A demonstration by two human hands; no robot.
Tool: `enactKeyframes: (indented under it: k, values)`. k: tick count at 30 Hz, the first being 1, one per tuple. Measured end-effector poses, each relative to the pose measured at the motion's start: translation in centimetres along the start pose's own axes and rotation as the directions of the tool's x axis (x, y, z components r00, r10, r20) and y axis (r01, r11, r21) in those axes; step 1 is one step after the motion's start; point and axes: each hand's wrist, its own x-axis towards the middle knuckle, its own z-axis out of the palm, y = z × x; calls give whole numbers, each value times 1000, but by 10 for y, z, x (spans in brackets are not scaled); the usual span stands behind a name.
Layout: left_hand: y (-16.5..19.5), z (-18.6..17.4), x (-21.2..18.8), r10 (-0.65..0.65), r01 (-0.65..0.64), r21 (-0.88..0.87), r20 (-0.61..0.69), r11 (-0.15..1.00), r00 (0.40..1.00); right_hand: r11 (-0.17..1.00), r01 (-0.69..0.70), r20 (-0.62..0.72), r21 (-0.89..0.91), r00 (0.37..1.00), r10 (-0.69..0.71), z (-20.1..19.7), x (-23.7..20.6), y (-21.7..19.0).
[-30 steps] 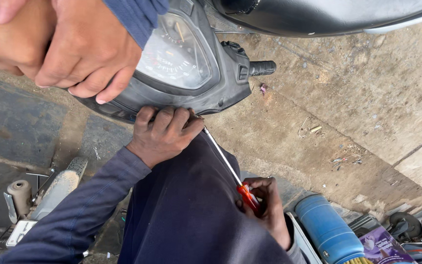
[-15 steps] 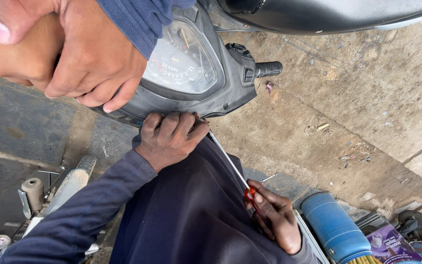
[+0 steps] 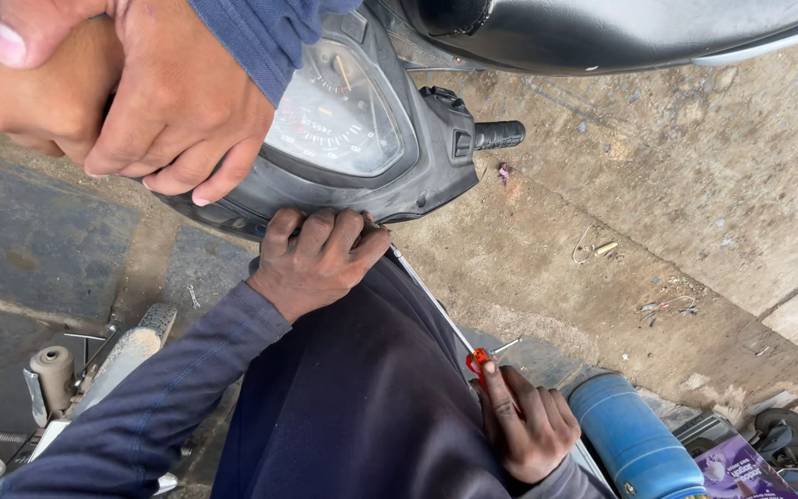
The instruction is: The person uses a screwdriver to remove screws from the front fairing of a motorcycle. A second person assists by holding the fairing steady. The person continues to unscrew multiple fasteners around the front panel, then removes the fairing from the motorcycle.
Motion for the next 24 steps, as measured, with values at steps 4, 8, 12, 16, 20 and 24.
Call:
enactKeyframes:
  k: [4, 8, 12, 16, 20, 24]
  values:
    - [-1, 0, -1, -14, 14, -1, -1, 1000, 1000, 995, 89, 118, 51, 988, -94, 6, 8, 14]
    - [-5, 2, -4, -1, 1, -13, 15, 1000, 1000, 527, -527, 470, 667, 846, 252, 7, 6, 22]
    - [-8, 4, -5, 34, -34, -29, 11, 999, 999, -420, -730, 838, 539, 517, 176, 6, 5, 24]
    - [-3, 3, -3, 9, -9, -13, 3, 1000, 1000, -175, -692, 713, 700, 668, 213, 0, 4, 19]
    - [1, 0, -1, 8, -8, -10, 10, 1000, 1000, 902, -66, 76, 426, 996, 37, -10, -4, 8]
    - [0, -1, 0, 21, -21, -5, 15, 1000, 1000, 985, 162, 198, -65, 969, -147, -11, -8, 9]
